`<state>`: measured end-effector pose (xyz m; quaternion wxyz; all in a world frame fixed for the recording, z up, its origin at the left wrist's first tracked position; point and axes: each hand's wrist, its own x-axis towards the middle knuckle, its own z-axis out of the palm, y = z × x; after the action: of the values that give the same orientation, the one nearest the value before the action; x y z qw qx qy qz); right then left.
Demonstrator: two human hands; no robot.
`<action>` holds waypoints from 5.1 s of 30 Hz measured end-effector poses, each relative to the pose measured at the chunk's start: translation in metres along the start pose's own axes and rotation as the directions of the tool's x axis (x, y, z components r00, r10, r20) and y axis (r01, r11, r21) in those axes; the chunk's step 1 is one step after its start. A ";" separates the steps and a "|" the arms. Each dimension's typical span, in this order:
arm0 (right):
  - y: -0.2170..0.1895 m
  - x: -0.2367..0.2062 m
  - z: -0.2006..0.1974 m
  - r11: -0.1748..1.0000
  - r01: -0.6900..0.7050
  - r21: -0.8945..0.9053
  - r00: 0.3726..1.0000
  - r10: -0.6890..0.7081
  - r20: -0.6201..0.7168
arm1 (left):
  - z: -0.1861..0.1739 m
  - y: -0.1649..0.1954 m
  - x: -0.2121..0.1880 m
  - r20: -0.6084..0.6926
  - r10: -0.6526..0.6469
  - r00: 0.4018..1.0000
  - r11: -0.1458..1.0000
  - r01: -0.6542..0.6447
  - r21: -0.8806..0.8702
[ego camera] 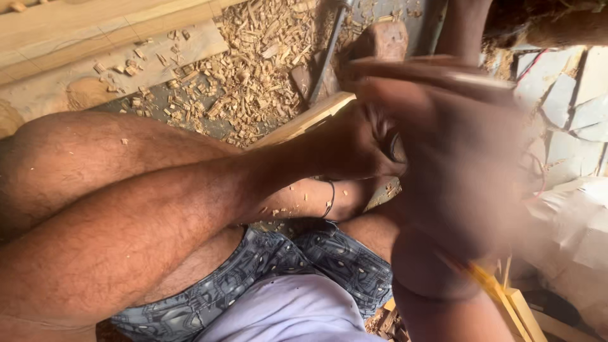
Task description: The person uses a wooden mallet to strike a chisel while carving into a piece of wood, clearing away wood shavings by hand.
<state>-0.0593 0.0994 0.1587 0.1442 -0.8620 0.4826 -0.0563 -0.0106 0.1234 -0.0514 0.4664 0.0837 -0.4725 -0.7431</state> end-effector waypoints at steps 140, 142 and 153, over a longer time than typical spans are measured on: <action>0.152 -0.144 0.142 0.760 -0.439 0.479 0.826 0.551 -0.118 | 0.025 0.044 0.049 0.146 -0.384 0.912 0.693 0.180 0.698; 0.152 -0.148 0.143 0.757 -0.426 0.495 0.821 0.554 -0.140 | 0.035 0.039 0.046 0.166 -0.430 0.887 0.666 0.188 0.722; 0.150 -0.153 0.145 0.773 -0.397 0.495 0.818 0.542 -0.191 | -0.017 0.037 0.034 -0.250 -0.255 0.934 0.675 0.358 0.645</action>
<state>-0.2284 0.1835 -0.0189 0.2605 -0.6357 0.6769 -0.2643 0.0026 0.0820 -0.0207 0.3031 0.3785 -0.6569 -0.5773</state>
